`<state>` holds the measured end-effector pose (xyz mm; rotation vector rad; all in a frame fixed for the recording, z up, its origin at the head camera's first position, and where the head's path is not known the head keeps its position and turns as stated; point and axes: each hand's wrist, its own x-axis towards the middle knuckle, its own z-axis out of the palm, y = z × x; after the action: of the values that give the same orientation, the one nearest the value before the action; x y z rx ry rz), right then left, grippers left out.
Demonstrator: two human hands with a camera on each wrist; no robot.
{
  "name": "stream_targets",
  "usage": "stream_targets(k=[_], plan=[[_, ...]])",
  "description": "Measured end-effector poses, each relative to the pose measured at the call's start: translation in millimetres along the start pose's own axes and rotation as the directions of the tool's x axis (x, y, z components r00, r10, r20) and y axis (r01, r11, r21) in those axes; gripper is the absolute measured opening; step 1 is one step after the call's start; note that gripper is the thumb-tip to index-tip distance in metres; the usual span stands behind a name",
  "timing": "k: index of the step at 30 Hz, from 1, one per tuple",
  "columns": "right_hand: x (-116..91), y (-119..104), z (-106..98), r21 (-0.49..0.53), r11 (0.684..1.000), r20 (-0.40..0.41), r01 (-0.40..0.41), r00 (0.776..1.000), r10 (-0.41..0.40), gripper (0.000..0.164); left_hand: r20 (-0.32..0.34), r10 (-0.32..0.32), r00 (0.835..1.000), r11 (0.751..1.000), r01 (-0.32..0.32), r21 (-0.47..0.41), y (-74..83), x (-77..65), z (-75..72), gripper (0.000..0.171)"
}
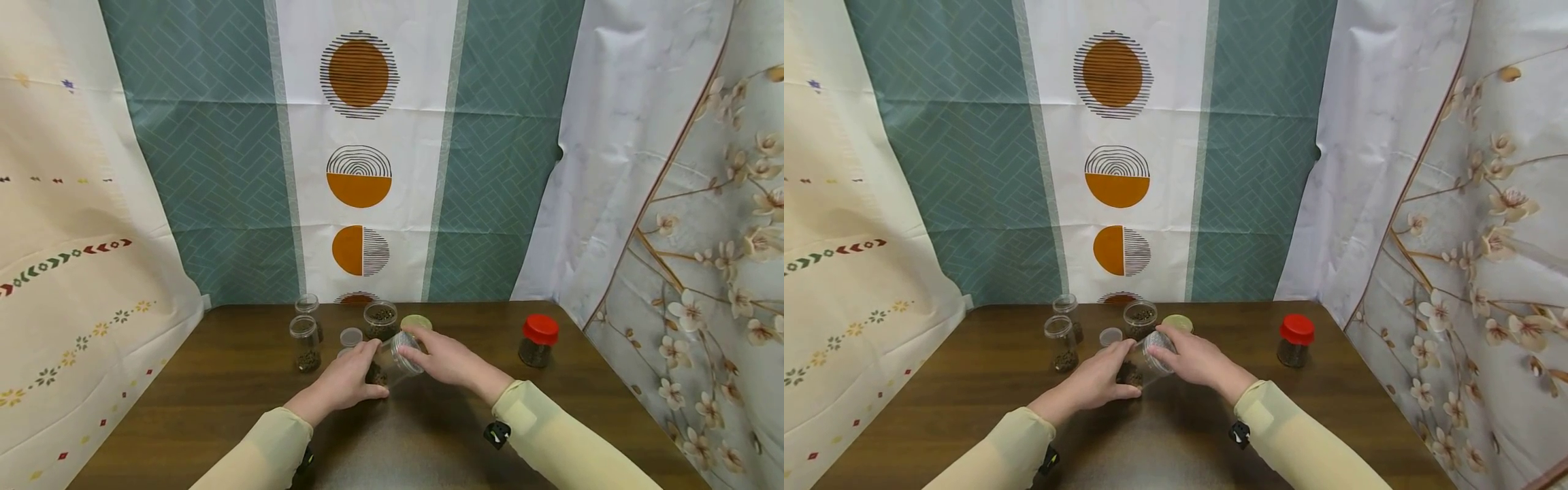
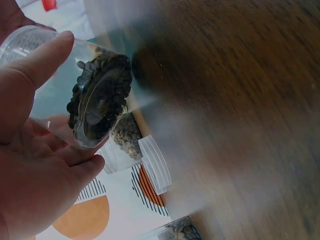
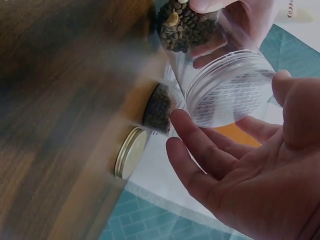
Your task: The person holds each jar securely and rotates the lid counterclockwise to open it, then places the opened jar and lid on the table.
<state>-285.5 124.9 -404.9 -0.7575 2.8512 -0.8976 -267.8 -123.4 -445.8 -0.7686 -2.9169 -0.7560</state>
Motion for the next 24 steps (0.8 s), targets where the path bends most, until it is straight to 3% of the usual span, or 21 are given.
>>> stream_targets(k=[24], plan=[[-9, 1, -12, 0.075, 0.985, 0.093, 0.158, 0.982, -0.165, 0.066, -0.005, 0.019, 1.000, 1.000, -0.019, 0.004, -1.3, -1.2, 0.1, 0.091]])
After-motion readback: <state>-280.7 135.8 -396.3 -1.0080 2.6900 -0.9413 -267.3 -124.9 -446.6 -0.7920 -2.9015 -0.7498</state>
